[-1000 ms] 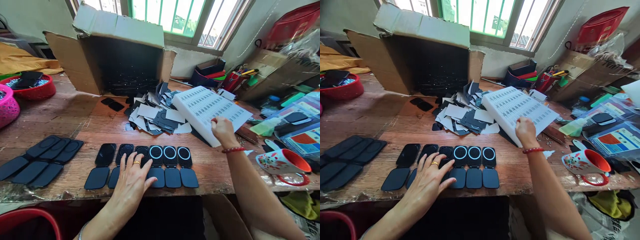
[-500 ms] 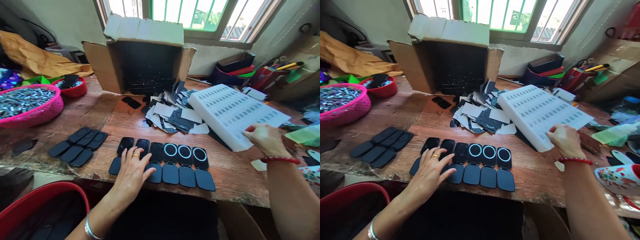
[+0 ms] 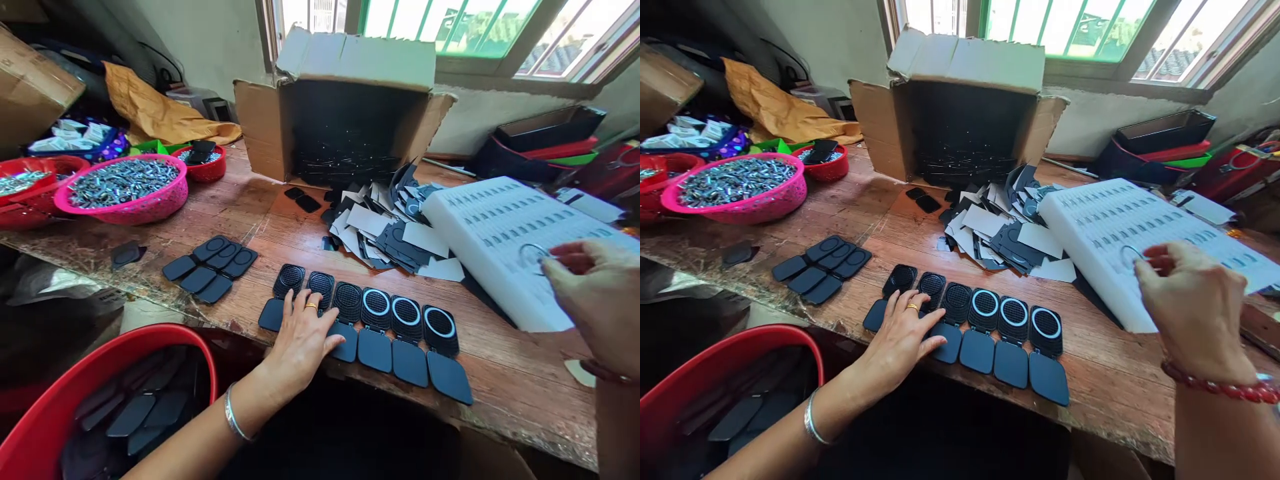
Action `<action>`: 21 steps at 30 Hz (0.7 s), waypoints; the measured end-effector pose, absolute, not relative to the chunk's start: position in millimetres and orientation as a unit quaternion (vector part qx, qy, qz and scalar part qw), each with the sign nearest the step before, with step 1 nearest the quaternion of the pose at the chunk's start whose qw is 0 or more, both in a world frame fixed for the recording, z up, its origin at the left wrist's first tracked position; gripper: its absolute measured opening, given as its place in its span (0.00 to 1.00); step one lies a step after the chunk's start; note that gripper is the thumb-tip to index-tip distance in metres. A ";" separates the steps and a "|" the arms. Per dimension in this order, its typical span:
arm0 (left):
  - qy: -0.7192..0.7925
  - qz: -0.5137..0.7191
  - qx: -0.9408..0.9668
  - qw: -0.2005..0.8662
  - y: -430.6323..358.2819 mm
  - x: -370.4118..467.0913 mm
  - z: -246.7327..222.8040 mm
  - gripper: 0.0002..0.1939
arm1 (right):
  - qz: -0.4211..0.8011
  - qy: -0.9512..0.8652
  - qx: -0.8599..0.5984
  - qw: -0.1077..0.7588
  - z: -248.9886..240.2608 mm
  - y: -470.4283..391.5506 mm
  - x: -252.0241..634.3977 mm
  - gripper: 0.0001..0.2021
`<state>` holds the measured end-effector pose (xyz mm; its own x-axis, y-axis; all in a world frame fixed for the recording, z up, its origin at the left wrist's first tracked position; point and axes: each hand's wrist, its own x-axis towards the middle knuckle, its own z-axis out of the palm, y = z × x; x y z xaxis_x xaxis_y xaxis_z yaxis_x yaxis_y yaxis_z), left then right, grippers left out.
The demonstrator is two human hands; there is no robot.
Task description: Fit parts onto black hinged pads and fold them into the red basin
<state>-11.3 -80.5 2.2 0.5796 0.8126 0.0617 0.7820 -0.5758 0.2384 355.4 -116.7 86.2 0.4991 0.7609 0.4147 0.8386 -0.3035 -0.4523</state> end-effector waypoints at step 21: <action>0.450 0.042 0.886 0.101 -79.3 -7.5 6.6 0.24 | 0.341 -0.630 -0.651 0.253 -8.1 -36.2 196.3 0.05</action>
<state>-7.5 -79.3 6.6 0.5916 0.8061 -0.0159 0.7892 -0.5749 0.2162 196.3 -36.2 -8.1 -0.0257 0.9918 -0.1254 0.6474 -0.0790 -0.7580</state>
